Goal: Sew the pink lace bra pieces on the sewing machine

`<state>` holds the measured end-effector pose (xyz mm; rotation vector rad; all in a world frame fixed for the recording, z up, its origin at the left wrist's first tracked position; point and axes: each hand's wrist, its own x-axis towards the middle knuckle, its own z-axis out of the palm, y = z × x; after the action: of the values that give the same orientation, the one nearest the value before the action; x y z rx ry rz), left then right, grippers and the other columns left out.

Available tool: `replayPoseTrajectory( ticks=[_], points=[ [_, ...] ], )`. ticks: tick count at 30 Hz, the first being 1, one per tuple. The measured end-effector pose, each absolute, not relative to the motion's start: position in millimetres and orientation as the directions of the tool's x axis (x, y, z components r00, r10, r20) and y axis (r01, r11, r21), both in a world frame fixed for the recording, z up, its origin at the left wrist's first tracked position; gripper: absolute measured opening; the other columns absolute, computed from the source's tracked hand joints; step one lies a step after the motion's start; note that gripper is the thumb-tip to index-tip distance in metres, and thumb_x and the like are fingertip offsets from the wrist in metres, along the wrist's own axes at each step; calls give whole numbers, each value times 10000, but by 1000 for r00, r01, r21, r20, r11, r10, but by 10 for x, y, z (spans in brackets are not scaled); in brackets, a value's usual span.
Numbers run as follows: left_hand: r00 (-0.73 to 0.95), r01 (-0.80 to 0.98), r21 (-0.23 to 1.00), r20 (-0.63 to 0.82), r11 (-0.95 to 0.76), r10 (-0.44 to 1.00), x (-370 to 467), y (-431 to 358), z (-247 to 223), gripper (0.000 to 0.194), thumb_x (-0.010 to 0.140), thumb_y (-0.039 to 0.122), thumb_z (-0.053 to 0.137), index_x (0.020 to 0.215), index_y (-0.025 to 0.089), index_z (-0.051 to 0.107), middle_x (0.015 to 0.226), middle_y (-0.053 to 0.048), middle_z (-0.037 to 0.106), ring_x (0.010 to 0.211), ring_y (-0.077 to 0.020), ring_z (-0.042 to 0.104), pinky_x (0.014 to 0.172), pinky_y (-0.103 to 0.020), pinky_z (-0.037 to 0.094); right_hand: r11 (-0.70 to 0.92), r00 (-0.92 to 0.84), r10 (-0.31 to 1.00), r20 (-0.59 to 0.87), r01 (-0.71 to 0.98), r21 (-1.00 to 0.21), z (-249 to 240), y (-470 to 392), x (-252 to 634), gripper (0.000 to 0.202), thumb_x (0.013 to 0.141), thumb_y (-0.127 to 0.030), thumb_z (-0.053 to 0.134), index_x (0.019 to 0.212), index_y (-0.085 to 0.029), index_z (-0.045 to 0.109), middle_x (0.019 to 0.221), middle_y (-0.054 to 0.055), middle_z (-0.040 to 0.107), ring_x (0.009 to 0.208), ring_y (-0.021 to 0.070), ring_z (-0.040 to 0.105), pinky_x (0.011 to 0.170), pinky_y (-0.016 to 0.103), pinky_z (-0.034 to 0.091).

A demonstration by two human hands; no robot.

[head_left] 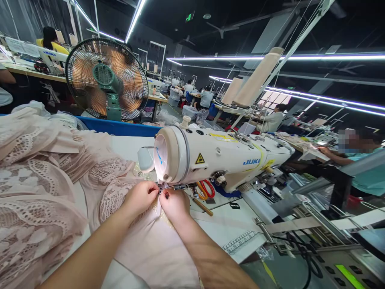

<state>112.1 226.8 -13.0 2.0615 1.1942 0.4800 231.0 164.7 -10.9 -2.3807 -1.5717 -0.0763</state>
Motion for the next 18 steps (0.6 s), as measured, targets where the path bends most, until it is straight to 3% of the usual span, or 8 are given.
replayPoseTrajectory(
  ticks=[7,12,18],
  points=[
    [499,636,695,-39,-335,866,1123,2252,-99,229,833,201,488,871,230,712,917,-7,738,864,-209,657,748,-287,466,-352,398,892,213,909,-223,-148,1665,2327,198,833,-214,568,748,-219,746,695,39,705,623,175,598,546,271,308],
    [485,700,610,-24,-371,874,1171,2193,-80,217,860,224,483,857,230,700,915,-35,684,836,-222,638,633,-282,407,-346,396,895,206,907,-240,-142,1663,2334,183,835,-211,584,768,-223,754,721,38,724,628,169,601,551,269,297],
    [493,739,522,12,-426,870,1219,2147,-95,233,900,233,466,910,241,698,985,-54,652,912,-231,631,653,-283,384,-342,397,895,201,903,-260,-143,1655,2334,175,849,-217,587,789,-224,752,734,35,726,651,163,608,559,257,306]
  ],
)
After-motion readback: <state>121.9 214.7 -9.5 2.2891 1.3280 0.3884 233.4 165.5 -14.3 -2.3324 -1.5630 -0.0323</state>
